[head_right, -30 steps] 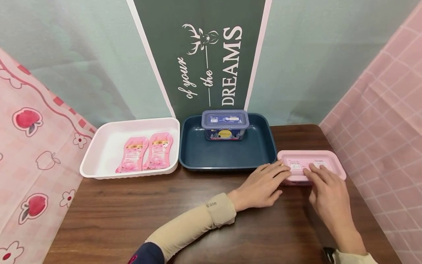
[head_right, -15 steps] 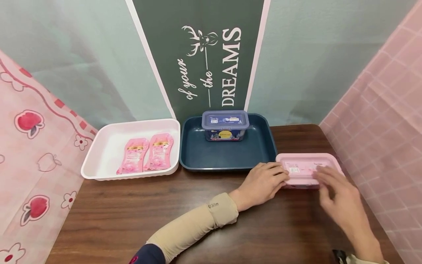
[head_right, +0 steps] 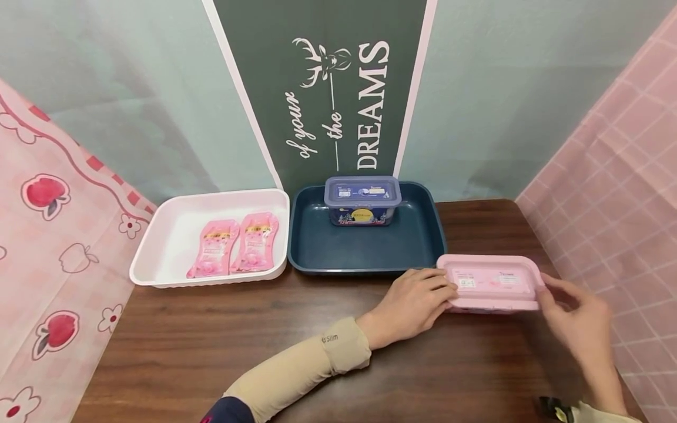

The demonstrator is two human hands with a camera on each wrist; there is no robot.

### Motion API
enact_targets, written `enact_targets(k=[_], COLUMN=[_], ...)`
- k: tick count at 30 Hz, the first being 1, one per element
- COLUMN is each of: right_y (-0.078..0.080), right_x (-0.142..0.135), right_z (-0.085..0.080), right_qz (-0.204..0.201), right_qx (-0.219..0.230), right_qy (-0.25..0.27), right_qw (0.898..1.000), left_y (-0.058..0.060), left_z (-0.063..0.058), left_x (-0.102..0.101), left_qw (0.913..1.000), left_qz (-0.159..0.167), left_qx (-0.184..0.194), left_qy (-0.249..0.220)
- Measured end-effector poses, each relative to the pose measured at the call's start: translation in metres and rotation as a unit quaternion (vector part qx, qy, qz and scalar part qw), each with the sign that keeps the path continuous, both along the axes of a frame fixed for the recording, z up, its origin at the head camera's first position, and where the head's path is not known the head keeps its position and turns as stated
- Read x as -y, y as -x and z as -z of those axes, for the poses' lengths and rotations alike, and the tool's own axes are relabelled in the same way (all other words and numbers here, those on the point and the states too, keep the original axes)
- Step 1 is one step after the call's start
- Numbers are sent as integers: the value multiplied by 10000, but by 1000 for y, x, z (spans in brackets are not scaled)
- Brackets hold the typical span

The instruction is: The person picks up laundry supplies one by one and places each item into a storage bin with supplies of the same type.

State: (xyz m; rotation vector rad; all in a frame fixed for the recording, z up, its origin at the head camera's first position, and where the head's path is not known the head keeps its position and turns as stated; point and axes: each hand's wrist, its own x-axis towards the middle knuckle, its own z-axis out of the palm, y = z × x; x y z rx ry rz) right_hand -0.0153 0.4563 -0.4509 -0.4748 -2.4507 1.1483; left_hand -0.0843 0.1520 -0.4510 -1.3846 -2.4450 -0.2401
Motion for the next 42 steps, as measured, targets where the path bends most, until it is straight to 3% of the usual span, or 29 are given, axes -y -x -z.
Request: enact_targets(k=[7, 14, 21, 27, 31, 34, 36, 39, 42], right_y=[-7, -9, -12, -12, -12, -12, -13, -13, -15], right_x=[15, 31, 41, 49, 58, 64, 68, 71, 69], right_z=[2, 5, 8, 9, 9, 9, 9, 9, 8], right_qz=[169, 455, 188, -85, -138, -125, -136, -291, -811], right_qx=[-32, -252, -313, -370, -326, -297, -343, -369, -293], right_qy=[490, 692, 741, 728, 752, 764, 806, 839, 1705], right_qw=[9987, 9962, 9966, 9966, 9965, 9966, 9961, 9954, 9816], left_y=[-10, -12, -14, -14, -13, -15, -16, -18, -17], left_z=[1, 1, 5, 1, -2, -1, 0, 0, 0], left_x=[15, 27, 39, 43, 43, 45, 48, 52, 57], left_qw=[9999, 9997, 9984, 9953, 9873, 9663, 9409, 8804, 8068], left_qz=[-12, -28, 10, -138, -390, -741, -944, -1089, -1218], left_qx=[155, 159, 274, 395, 911, 1848, 2587, 3829, 4851], left_qy=[4, -205, -488, -868, -1246, -1629, -1971, -2578, -3146])
